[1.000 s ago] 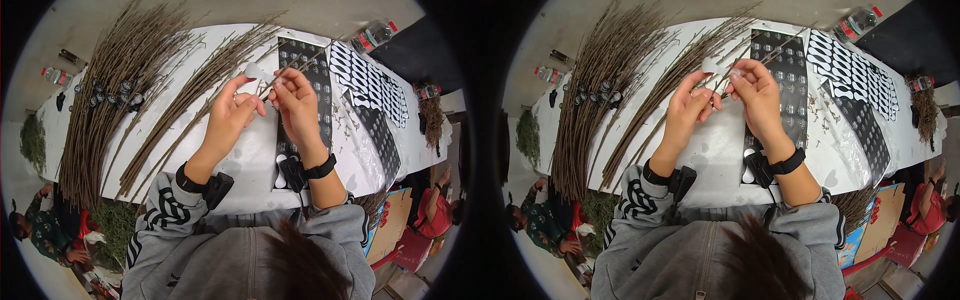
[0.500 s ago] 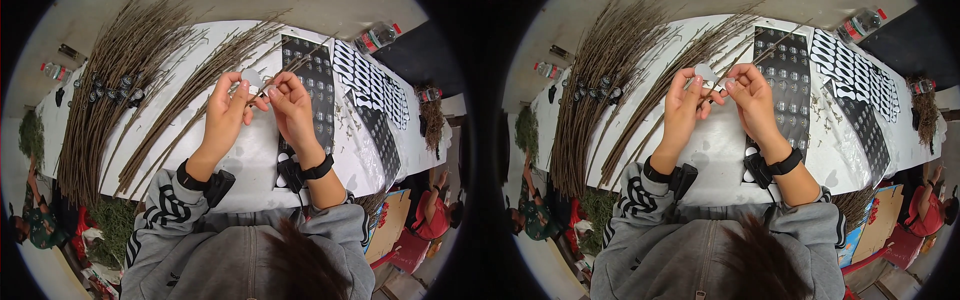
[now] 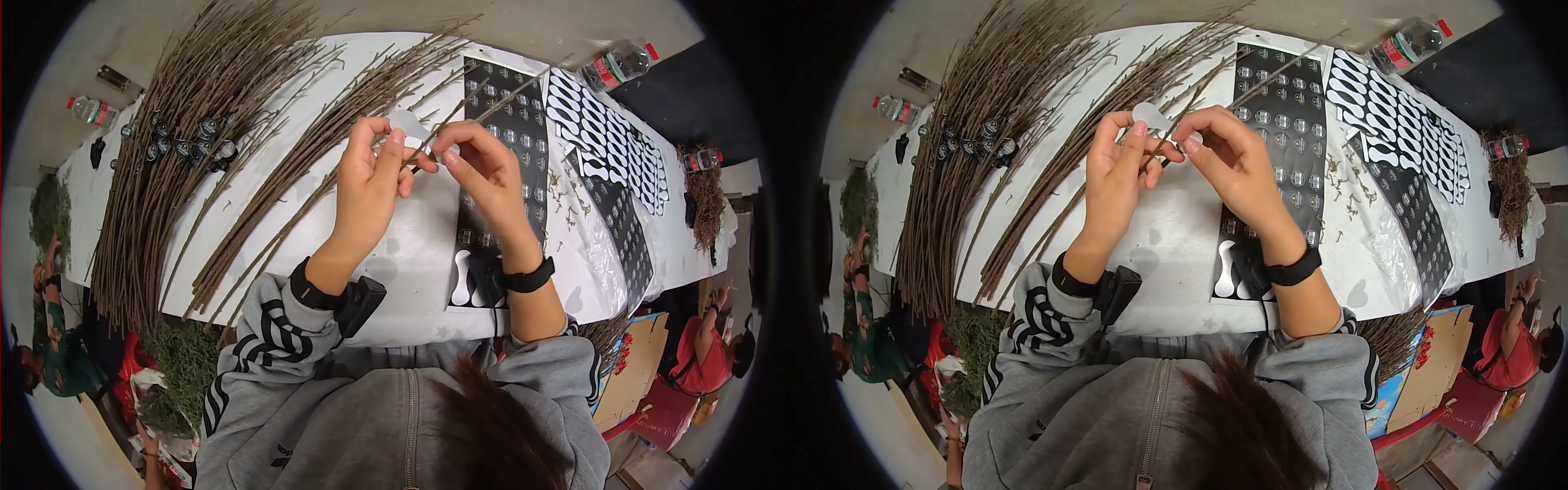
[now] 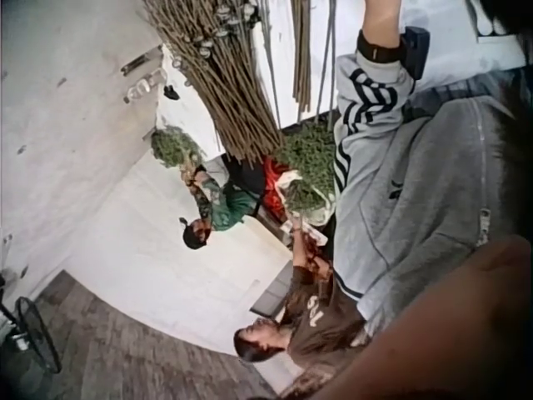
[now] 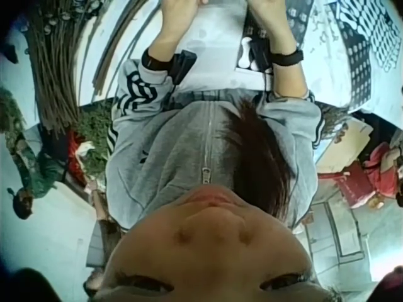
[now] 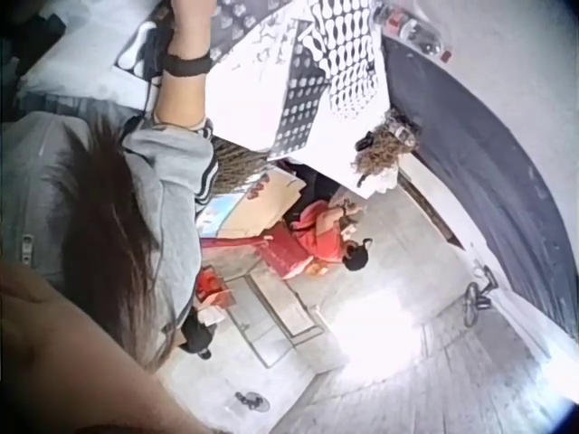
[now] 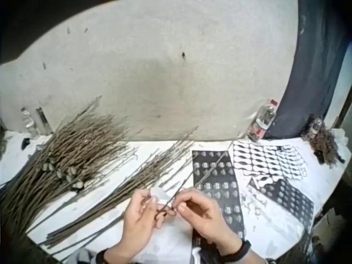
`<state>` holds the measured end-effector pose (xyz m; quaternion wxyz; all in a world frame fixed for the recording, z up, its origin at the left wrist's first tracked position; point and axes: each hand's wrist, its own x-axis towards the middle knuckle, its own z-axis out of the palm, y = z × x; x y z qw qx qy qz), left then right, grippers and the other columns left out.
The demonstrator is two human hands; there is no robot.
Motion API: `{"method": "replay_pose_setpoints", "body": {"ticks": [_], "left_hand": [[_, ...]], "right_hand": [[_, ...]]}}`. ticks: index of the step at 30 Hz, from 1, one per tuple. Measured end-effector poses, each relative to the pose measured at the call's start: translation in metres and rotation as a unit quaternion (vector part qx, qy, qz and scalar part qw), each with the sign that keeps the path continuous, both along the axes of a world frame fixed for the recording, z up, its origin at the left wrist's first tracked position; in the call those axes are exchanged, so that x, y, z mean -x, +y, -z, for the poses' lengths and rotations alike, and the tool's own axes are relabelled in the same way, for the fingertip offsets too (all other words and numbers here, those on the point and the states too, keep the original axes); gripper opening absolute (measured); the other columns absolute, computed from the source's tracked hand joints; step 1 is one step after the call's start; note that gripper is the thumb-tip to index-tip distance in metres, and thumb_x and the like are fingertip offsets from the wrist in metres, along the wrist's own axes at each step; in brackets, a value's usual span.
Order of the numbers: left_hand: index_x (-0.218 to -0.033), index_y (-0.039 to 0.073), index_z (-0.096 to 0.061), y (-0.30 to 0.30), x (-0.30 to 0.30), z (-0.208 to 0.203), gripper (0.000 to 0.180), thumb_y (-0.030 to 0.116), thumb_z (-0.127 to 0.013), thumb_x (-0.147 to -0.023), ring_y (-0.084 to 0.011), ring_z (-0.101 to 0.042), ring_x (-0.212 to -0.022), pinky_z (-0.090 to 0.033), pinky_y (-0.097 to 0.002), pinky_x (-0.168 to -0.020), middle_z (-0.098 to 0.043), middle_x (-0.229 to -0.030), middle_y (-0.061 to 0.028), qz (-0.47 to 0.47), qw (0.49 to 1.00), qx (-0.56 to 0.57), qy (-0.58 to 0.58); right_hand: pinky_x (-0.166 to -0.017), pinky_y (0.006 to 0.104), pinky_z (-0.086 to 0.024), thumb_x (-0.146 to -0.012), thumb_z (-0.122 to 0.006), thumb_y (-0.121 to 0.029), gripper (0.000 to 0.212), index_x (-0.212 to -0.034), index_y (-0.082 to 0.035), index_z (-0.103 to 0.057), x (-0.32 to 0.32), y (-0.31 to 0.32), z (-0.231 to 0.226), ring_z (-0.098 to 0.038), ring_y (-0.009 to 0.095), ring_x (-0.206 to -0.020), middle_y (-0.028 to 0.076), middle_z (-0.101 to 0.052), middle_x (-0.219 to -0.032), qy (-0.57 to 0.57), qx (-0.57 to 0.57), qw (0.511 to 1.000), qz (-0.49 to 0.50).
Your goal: The person peels a sticker from a sheet, wraps it around a branch, and presses the ends together by hand. This process is repeated for several branches, which are then placed back onto the table.
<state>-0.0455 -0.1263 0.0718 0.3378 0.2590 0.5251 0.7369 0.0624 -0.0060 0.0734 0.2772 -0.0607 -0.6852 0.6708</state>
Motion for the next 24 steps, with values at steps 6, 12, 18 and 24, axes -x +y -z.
{"method": "replay_pose_setpoints", "body": {"ticks": [6, 12, 18, 24], "left_hand": [[-0.103, 0.003, -0.039, 0.000, -0.011, 0.001, 0.018, 0.020, -0.043, -0.100, -0.0051, -0.044, -0.050, -0.036, -0.0185, -0.048, -0.066, -0.078, -0.0143, 0.033, 0.999, 0.029, 0.001], [-0.102, 0.003, -0.041, 0.001, -0.013, 0.003, 0.017, 0.019, -0.045, -0.099, -0.0060, -0.046, -0.051, -0.037, -0.0194, -0.048, -0.067, -0.078, -0.0136, 0.045, 0.998, 0.036, -0.009], [-0.106, 0.005, -0.044, 0.001, -0.016, 0.006, 0.022, 0.023, -0.052, -0.097, -0.0086, -0.055, -0.055, -0.031, -0.0181, -0.044, -0.065, -0.091, -0.0107, 0.073, 0.996, 0.039, -0.042], [-0.108, 0.003, -0.046, 0.000, -0.014, 0.006, 0.022, 0.020, -0.053, -0.096, -0.0114, -0.059, -0.056, -0.033, -0.0189, -0.044, -0.064, -0.093, -0.0100, 0.059, 0.994, 0.051, -0.077]], "right_hand": [[-0.073, 0.0298, -0.047, -0.078, -0.057, 0.010, 0.019, -0.094, 0.002, -0.061, -0.023, 0.018, -0.038, -0.057, 0.020, -0.082, 0.009, -0.056, -0.089, -0.059, -0.339, 0.939, -0.015], [-0.066, 0.0328, -0.047, -0.064, -0.062, 0.012, 0.028, -0.087, -0.003, -0.064, -0.033, 0.012, -0.049, -0.058, 0.027, -0.079, 0.010, -0.059, -0.089, -0.106, -0.423, 0.900, 0.014], [-0.065, 0.0286, -0.047, -0.058, -0.060, 0.014, 0.030, -0.082, -0.002, -0.066, -0.018, 0.011, -0.039, -0.059, 0.021, -0.077, 0.008, -0.062, -0.092, 0.022, -0.515, 0.855, 0.060], [-0.063, 0.0274, -0.047, -0.058, -0.060, 0.014, 0.029, -0.079, -0.004, -0.067, -0.022, 0.021, -0.030, -0.060, 0.019, -0.075, 0.005, -0.064, -0.088, -0.040, -0.398, 0.916, 0.014]]}}
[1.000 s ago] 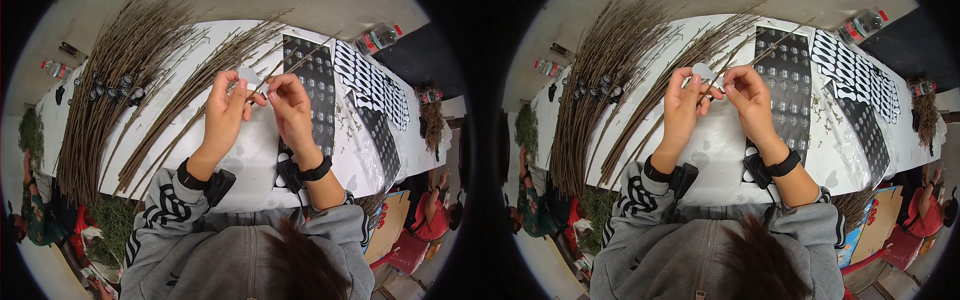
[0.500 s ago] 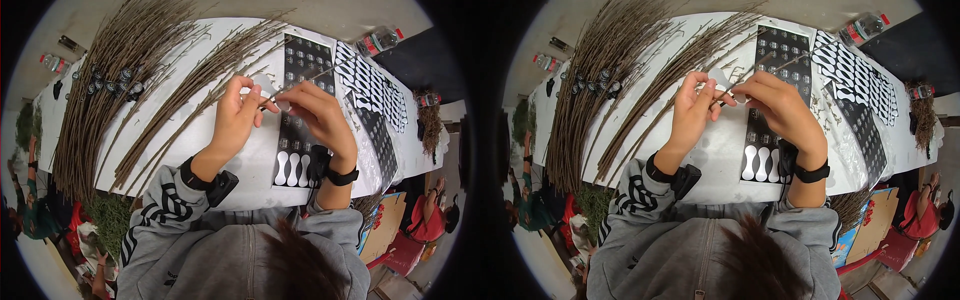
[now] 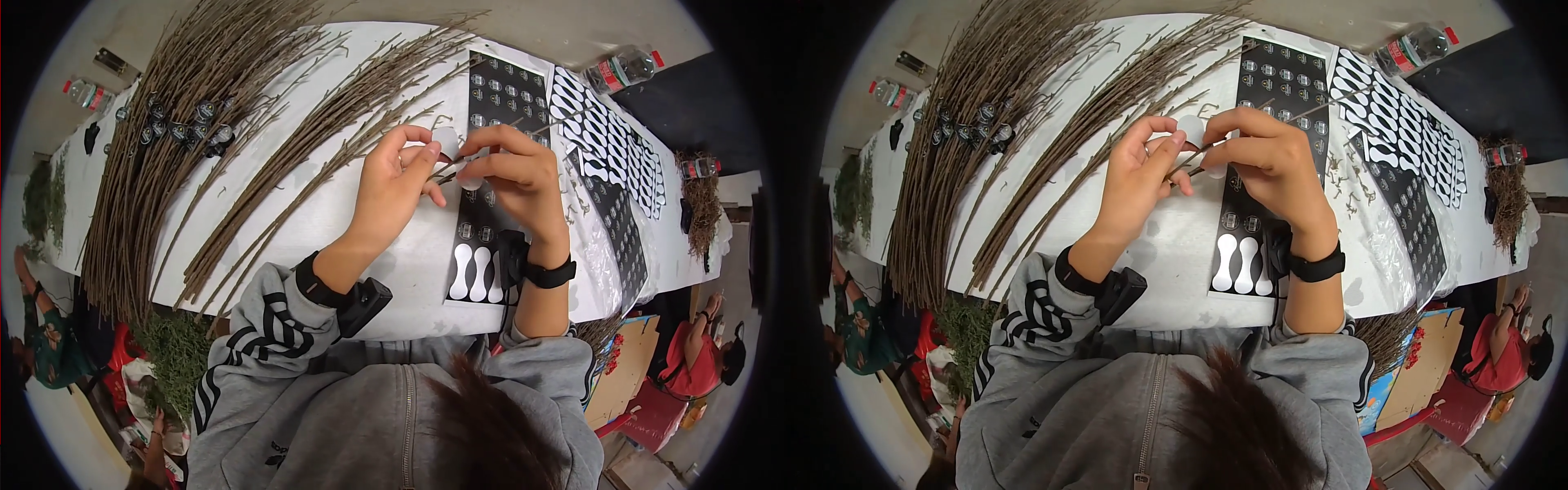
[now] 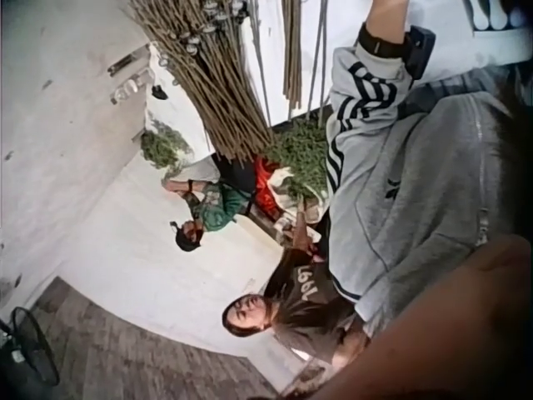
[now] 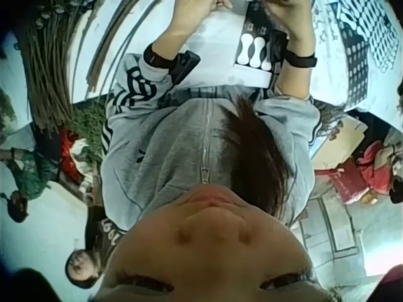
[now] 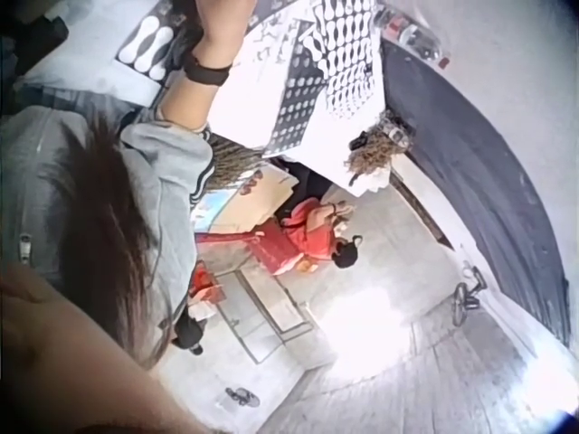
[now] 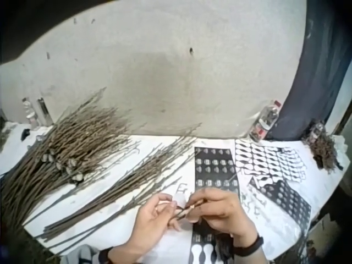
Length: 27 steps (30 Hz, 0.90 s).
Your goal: The person peels a sticker from a sheet, wraps it around a branch, and presses the ends together by hand. This process is repeated for several branches, which are then placed back onto the table.
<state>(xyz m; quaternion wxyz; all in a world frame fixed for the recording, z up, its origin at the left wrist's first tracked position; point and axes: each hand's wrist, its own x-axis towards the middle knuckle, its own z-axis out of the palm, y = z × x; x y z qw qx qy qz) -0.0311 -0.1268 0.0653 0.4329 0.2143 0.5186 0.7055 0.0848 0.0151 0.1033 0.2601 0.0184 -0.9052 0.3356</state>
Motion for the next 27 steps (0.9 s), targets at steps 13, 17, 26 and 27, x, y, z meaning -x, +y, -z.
{"method": "replay_pose_setpoints", "body": {"ticks": [13, 17, 26, 27], "left_hand": [[-0.115, 0.002, -0.049, -0.003, -0.001, -0.003, 0.031, 0.025, -0.054, -0.095, -0.0168, -0.066, -0.067, -0.029, -0.0179, -0.042, -0.061, -0.098, -0.0086, -0.002, 0.996, 0.031, -0.087], [-0.119, 0.002, -0.051, -0.003, 0.000, -0.006, 0.036, 0.028, -0.054, -0.095, -0.0163, -0.066, -0.068, -0.028, -0.0168, -0.043, -0.059, -0.100, -0.0067, -0.010, 0.995, 0.059, -0.084], [-0.118, 0.003, -0.054, -0.002, 0.000, 0.000, 0.038, 0.031, -0.057, -0.093, -0.0128, -0.065, -0.067, -0.029, -0.0160, -0.044, -0.060, -0.102, -0.0060, -0.023, 0.995, 0.079, -0.062], [-0.118, 0.003, -0.054, -0.002, -0.001, 0.000, 0.038, 0.031, -0.057, -0.093, -0.0128, -0.065, -0.067, -0.029, -0.0160, -0.044, -0.060, -0.102, -0.0060, -0.023, 0.995, 0.079, -0.062]], "right_hand": [[-0.063, 0.0232, -0.041, -0.075, -0.064, 0.008, 0.013, -0.085, -0.001, -0.065, 0.012, -0.006, 0.013, -0.055, 0.012, -0.073, 0.004, -0.063, -0.084, -0.018, 0.148, 0.987, 0.057], [-0.064, 0.0228, -0.041, -0.077, -0.065, 0.005, 0.010, -0.085, 0.000, -0.063, 0.013, -0.003, 0.018, -0.054, 0.012, -0.072, 0.004, -0.062, -0.084, -0.022, 0.147, 0.987, 0.057], [-0.060, 0.0209, -0.041, -0.081, -0.064, 0.003, 0.005, -0.086, 0.001, -0.062, 0.020, -0.010, 0.028, -0.053, 0.009, -0.071, 0.004, -0.060, -0.083, 0.003, 0.163, 0.983, 0.087], [-0.060, 0.0205, -0.041, -0.082, -0.064, 0.003, 0.005, -0.086, 0.001, -0.063, 0.021, -0.011, 0.029, -0.053, 0.009, -0.070, 0.004, -0.060, -0.082, 0.006, 0.162, 0.982, 0.094]]}}
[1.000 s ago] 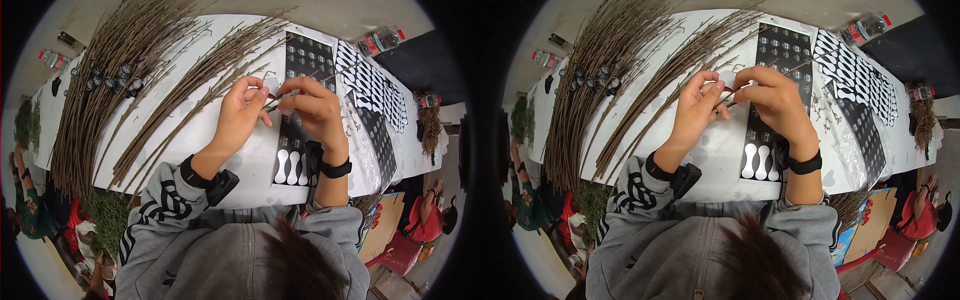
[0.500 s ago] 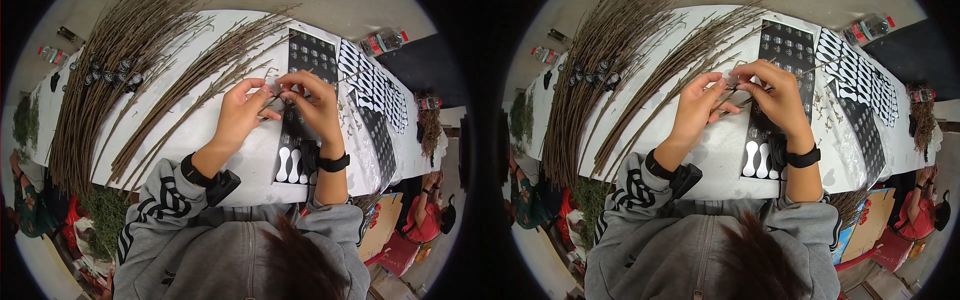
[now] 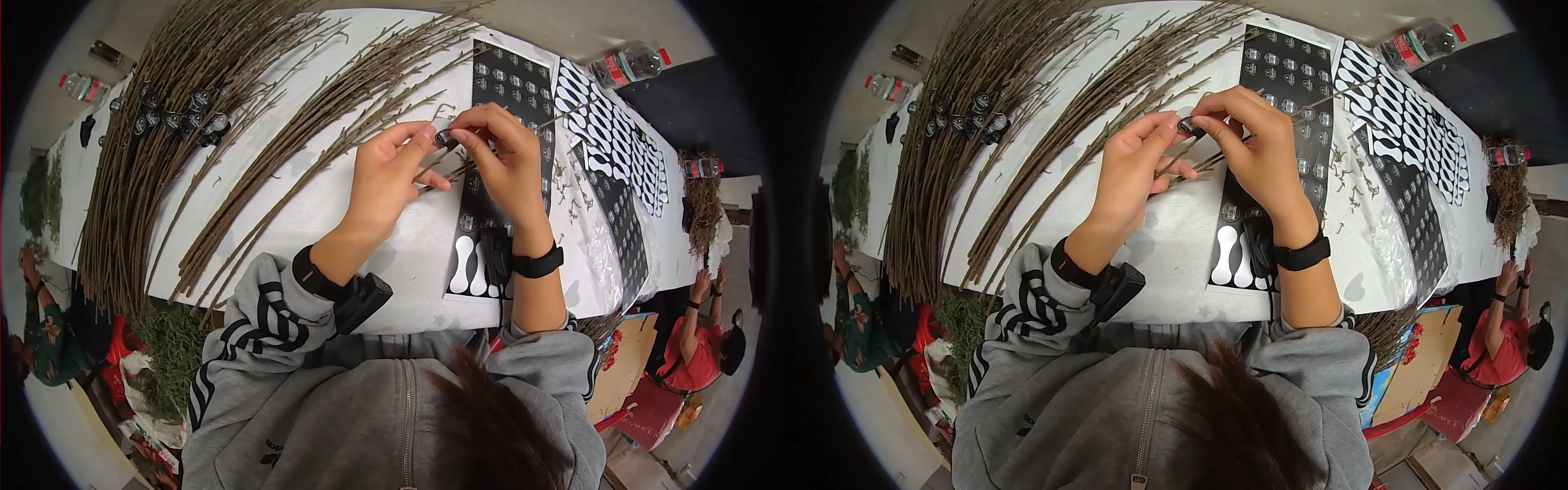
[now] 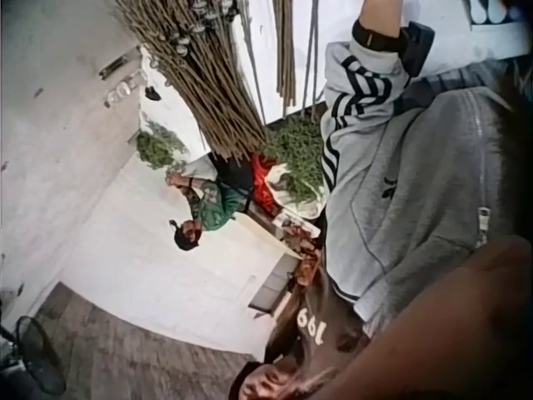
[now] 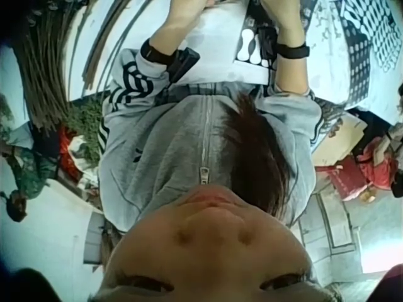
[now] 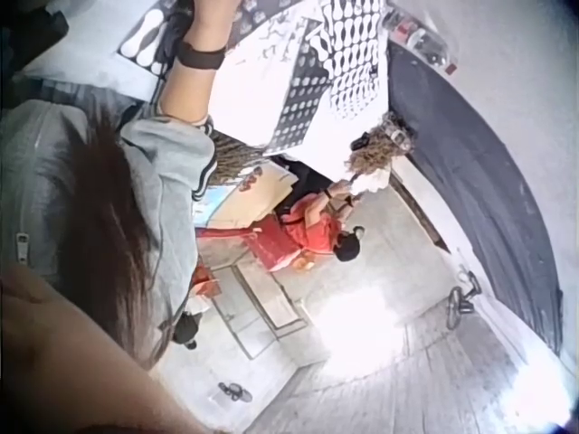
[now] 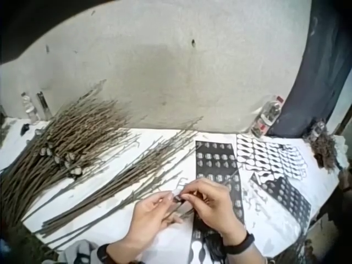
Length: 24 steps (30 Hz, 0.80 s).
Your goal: The person peels a sticker from a sheet, wraps it around a branch, and presses the ends together by hand. This process is repeated for several branches, which are then placed back onto the table.
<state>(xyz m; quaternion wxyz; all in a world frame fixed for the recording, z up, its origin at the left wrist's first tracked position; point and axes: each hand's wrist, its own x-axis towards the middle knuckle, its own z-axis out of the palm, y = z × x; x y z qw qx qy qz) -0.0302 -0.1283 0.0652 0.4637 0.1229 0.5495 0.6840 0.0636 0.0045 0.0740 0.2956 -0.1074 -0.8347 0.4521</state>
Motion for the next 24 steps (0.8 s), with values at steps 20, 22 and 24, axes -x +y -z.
{"method": "replay_pose_setpoints", "body": {"ticks": [20, 22, 24], "left_hand": [[-0.113, -0.004, -0.055, 0.0019, -0.0012, 0.0037, 0.036, 0.027, -0.055, -0.094, -0.0166, -0.064, -0.056, -0.031, -0.0192, -0.040, -0.063, -0.100, -0.0152, -0.025, 0.999, -0.014, -0.014], [-0.115, -0.004, -0.054, 0.0025, 0.0000, 0.0039, 0.038, 0.027, -0.055, -0.094, -0.0162, -0.064, -0.056, -0.030, -0.0192, -0.040, -0.063, -0.101, -0.0151, -0.018, 1.000, -0.014, -0.017], [-0.116, -0.004, -0.054, 0.0025, 0.0005, 0.0032, 0.038, 0.027, -0.055, -0.094, -0.0160, -0.063, -0.056, -0.030, -0.0192, -0.039, -0.063, -0.102, -0.0151, -0.014, 1.000, -0.014, -0.019]], "right_hand": [[-0.056, 0.0189, -0.038, -0.082, -0.064, 0.002, 0.005, -0.086, 0.000, -0.061, 0.0020, 0.0004, 0.0008, -0.051, 0.007, -0.072, 0.004, -0.058, -0.092, 0.001, -0.024, 1.000, 0.009], [-0.059, 0.0186, -0.040, -0.082, -0.064, 0.002, 0.006, -0.086, 0.000, -0.061, 0.0024, 0.0011, 0.0038, -0.051, 0.007, -0.073, 0.004, -0.058, -0.092, 0.007, -0.012, 1.000, 0.008], [-0.061, 0.0190, -0.040, -0.082, -0.063, 0.002, 0.005, -0.086, 0.000, -0.061, 0.0020, 0.0021, 0.0052, -0.052, 0.007, -0.074, 0.004, -0.057, -0.093, 0.006, -0.002, 1.000, 0.005]]}}
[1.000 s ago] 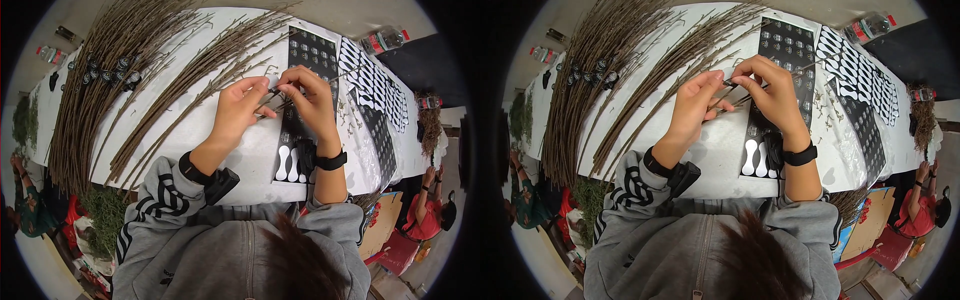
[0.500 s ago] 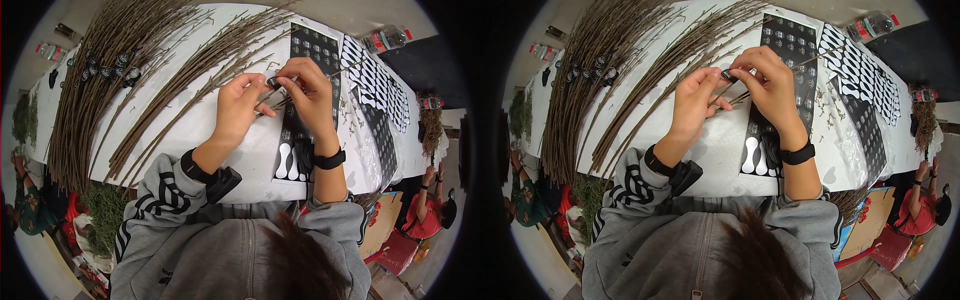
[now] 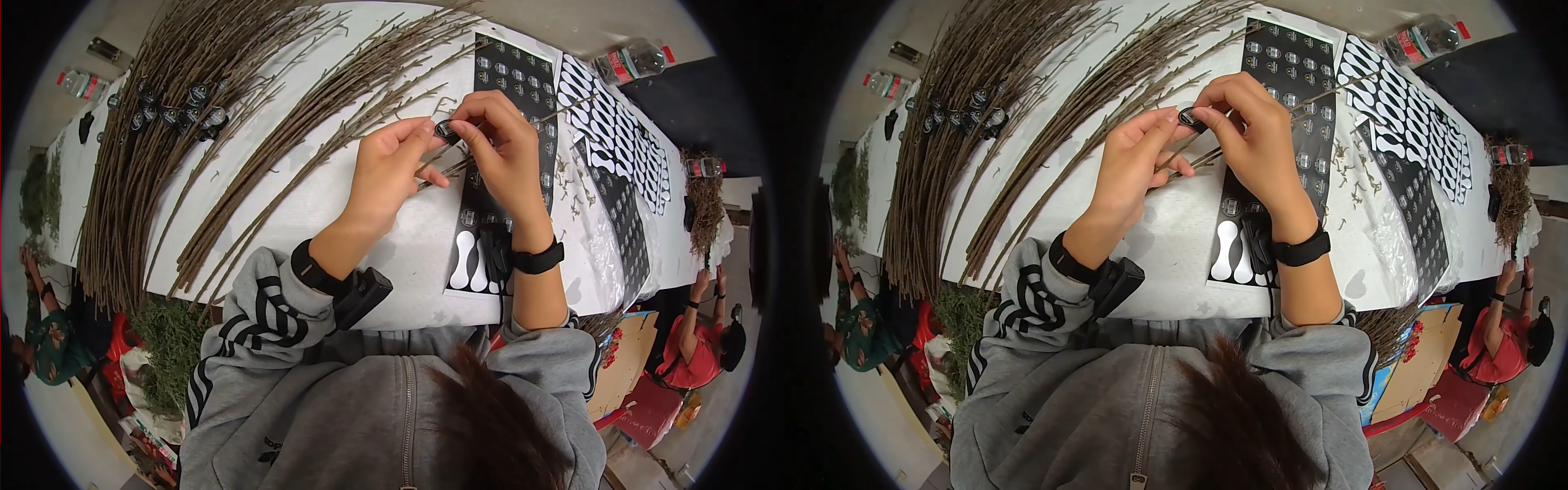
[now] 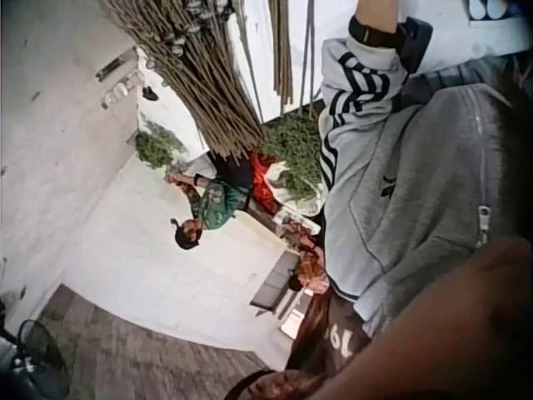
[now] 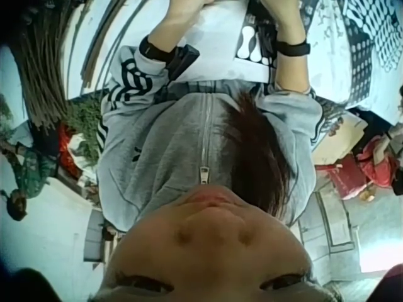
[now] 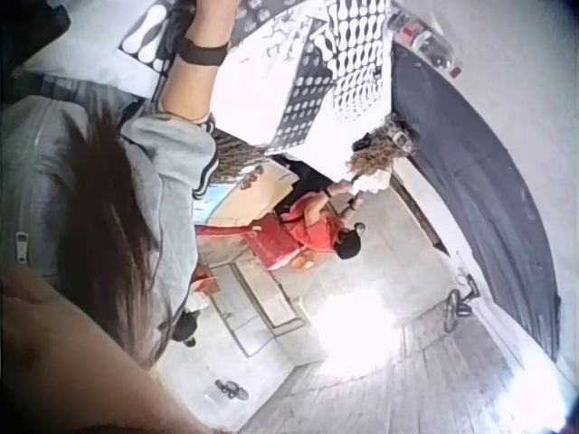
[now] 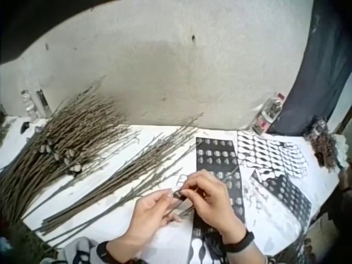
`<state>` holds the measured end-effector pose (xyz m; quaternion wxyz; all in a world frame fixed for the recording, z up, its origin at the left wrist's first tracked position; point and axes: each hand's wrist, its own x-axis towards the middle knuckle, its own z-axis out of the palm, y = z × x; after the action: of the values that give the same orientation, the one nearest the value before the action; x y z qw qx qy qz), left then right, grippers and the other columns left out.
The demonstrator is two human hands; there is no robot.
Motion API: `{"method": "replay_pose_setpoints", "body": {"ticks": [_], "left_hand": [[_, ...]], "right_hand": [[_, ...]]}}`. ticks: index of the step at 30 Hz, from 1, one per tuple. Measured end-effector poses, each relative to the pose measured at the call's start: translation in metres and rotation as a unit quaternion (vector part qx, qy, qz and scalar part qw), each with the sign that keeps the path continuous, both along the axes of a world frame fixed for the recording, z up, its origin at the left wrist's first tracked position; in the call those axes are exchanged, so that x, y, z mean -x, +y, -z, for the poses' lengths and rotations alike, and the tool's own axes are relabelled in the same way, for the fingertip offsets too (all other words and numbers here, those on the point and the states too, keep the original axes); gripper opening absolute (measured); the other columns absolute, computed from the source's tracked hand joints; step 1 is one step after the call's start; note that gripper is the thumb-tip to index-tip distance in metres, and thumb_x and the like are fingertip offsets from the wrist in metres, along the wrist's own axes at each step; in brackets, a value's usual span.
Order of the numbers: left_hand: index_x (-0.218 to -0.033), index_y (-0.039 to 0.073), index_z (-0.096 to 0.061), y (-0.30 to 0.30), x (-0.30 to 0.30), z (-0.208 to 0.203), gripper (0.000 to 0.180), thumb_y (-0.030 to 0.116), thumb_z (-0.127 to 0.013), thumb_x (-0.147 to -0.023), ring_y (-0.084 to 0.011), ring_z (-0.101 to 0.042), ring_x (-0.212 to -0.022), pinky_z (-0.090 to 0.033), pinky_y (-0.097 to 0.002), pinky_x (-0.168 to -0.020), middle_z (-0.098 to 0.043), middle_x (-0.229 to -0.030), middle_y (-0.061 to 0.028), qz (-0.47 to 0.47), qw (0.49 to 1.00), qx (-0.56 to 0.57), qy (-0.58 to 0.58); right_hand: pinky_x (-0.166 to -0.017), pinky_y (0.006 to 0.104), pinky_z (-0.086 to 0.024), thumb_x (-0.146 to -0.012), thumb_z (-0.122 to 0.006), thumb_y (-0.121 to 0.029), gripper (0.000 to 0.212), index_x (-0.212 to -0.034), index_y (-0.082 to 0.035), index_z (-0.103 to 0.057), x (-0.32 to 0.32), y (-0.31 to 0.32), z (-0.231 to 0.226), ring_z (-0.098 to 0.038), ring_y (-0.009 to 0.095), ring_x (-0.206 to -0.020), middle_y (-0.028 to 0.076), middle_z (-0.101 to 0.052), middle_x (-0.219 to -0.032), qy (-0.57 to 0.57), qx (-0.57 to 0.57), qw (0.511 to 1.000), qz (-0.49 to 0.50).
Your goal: The person peels a sticker from a sheet, wraps it around a branch, and presses the ends together by hand. This process is repeated for several branches, which are then placed back onto the table.
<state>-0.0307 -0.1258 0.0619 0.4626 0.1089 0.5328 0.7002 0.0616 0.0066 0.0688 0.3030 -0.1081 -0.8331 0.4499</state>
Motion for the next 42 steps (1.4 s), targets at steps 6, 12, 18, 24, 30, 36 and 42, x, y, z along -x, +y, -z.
{"method": "replay_pose_setpoints", "body": {"ticks": [6, 12, 18, 24, 30, 36, 42], "left_hand": [[-0.118, -0.001, -0.052, -0.002, 0.000, -0.002, 0.041, 0.032, -0.056, -0.094, -0.0121, -0.058, -0.056, -0.030, -0.0184, -0.043, -0.063, -0.099, -0.0108, -0.008, 0.999, 0.027, 0.030], [-0.118, -0.001, -0.052, -0.001, -0.001, 0.000, 0.041, 0.033, -0.055, -0.094, -0.0117, -0.056, -0.053, -0.031, -0.0195, -0.043, -0.063, -0.099, -0.0114, -0.020, 0.999, 0.008, 0.031], [-0.120, -0.001, -0.051, -0.001, 0.000, -0.001, 0.043, 0.033, -0.054, -0.095, -0.0123, -0.056, -0.052, -0.031, -0.0190, -0.042, -0.063, -0.102, -0.0133, -0.030, 0.999, 0.020, 0.032], [-0.123, -0.001, -0.049, -0.001, -0.002, -0.005, 0.046, 0.034, -0.054, -0.094, -0.0135, -0.060, -0.055, -0.030, -0.0178, -0.042, -0.063, -0.102, -0.0154, -0.033, 0.999, 0.030, 0.031], [-0.125, -0.001, -0.049, -0.002, 0.001, -0.005, 0.049, 0.034, -0.057, -0.093, -0.0142, -0.061, -0.056, -0.030, -0.0175, -0.041, -0.063, -0.101, -0.0158, -0.018, 0.999, 0.031, 0.028], [-0.125, -0.002, -0.048, -0.003, 0.001, -0.005, 0.049, 0.034, -0.058, -0.092, -0.0138, -0.061, -0.056, -0.030, -0.0176, -0.041, -0.063, -0.101, -0.0155, -0.014, 0.999, 0.026, 0.023], [-0.123, -0.002, -0.050, -0.003, 0.001, -0.003, 0.047, 0.033, -0.058, -0.092, -0.0132, -0.060, -0.056, -0.030, -0.0178, -0.042, -0.064, -0.100, -0.0136, -0.008, 1.000, 0.016, 0.021]], "right_hand": [[-0.070, 0.0223, -0.043, -0.082, -0.062, 0.000, 0.003, -0.084, 0.001, -0.059, -0.006, 0.009, -0.002, -0.053, 0.012, -0.085, 0.007, -0.055, -0.098, -0.018, 0.064, 0.994, -0.084], [-0.072, 0.0237, -0.042, -0.081, -0.062, -0.004, 0.006, -0.083, 0.000, -0.058, -0.012, 0.017, -0.004, -0.054, 0.015, -0.089, 0.008, -0.053, -0.100, -0.046, 0.037, 0.990, -0.124], [-0.071, 0.0232, -0.042, -0.081, -0.061, -0.003, 0.005, -0.083, 0.000, -0.058, -0.011, 0.016, -0.003, -0.054, 0.014, -0.086, 0.008, -0.053, -0.100, -0.045, 0.019, 0.991, -0.122], [-0.070, 0.0227, -0.042, -0.083, -0.059, 0.000, 0.001, -0.083, 0.001, -0.058, -0.004, 0.005, -0.002, -0.052, 0.012, -0.082, 0.008, -0.053, -0.100, -0.031, 0.052, 0.996, -0.072], [-0.072, 0.0242, -0.042, -0.083, -0.060, -0.003, 0.005, -0.082, 0.002, -0.057, -0.007, 0.011, 0.002, -0.052, 0.012, -0.084, 0.008, -0.051, -0.101, -0.028, 0.088, 0.991, -0.098], [-0.079, 0.0284, -0.042, -0.079, -0.064, -0.011, 0.013, -0.078, 0.001, -0.057, -0.012, 0.019, 0.000, -0.053, 0.016, -0.088, 0.009, -0.050, -0.103, -0.034, 0.073, 0.987, -0.137], [-0.084, 0.0307, -0.042, -0.076, -0.065, -0.014, 0.017, -0.075, 0.000, -0.056, -0.012, 0.019, 0.000, -0.052, 0.019, -0.091, 0.010, -0.050, -0.102, -0.019, 0.092, 0.984, -0.154]]}}
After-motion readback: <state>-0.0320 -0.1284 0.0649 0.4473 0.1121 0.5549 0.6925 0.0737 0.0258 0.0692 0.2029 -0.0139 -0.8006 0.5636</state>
